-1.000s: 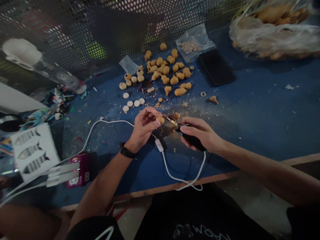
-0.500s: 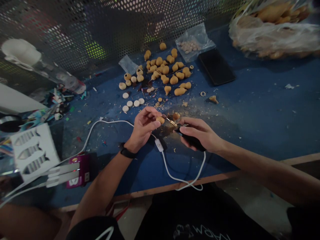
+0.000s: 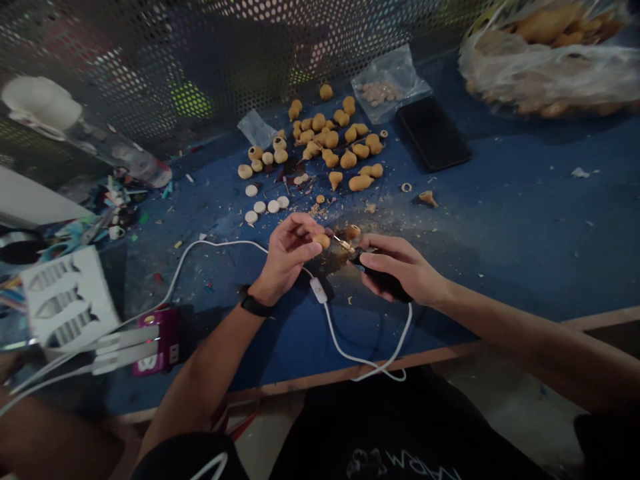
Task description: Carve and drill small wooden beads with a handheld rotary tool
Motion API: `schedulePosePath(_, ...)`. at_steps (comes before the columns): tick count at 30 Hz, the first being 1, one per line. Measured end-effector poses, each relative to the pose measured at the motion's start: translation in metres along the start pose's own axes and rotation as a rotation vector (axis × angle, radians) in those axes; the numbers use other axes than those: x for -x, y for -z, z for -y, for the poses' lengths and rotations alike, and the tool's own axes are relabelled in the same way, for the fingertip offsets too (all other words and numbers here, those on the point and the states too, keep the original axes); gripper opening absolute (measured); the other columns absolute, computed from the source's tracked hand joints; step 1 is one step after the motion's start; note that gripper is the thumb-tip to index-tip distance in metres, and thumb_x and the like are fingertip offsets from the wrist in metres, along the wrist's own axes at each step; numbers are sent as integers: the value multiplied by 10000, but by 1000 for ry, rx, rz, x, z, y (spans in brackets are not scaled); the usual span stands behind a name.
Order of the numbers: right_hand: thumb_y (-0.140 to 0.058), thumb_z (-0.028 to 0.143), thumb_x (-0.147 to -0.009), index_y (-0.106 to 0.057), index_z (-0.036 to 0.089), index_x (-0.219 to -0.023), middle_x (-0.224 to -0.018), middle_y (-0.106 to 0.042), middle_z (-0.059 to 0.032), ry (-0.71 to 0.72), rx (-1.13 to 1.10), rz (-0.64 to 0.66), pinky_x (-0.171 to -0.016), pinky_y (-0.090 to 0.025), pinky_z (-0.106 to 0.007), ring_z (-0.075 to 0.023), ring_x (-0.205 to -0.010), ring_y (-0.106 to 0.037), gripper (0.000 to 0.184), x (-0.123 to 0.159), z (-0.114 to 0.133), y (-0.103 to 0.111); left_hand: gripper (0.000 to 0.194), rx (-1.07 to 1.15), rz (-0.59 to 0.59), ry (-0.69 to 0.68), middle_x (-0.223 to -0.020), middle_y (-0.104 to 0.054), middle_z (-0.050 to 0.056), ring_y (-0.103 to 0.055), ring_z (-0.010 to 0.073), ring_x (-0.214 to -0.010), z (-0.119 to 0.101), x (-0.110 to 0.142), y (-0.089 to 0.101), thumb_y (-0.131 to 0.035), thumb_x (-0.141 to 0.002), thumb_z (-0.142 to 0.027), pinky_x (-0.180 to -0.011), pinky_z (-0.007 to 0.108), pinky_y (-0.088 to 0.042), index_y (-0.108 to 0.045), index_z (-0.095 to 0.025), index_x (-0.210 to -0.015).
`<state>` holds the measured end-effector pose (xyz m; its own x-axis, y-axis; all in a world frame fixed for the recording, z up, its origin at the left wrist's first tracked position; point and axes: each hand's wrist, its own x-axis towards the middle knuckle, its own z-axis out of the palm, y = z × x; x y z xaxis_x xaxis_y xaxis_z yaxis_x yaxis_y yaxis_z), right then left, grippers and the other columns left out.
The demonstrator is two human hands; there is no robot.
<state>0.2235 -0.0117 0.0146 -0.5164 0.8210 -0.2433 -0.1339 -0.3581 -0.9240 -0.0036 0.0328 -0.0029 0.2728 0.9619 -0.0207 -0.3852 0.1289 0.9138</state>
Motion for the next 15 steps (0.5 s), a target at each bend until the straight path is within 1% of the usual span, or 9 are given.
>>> schedulePosePath(5,-666,523,-982,-527,234,-923,-531,-618,58,-3,2,-2,-351,-337,-204,-79,-346,-474,326,0,-1,1,478,-14,16,-7,-835,-695,-41,-713,108,-816,0,0,1,-1013,-633,-336,-744,221,-588,-669,-227,-947)
schedulePosePath(15,-639,479,-1007,-538,228,-913,-537,-620,53,9,5,10,-351,-341,-195,-75,-348,-475,287,1,1,1,461,-6,-2,-2,-828,-697,-37,-721,108,-812,-1,0,0,-1014,-627,-324,-709,200,-588,-692,-228,-942)
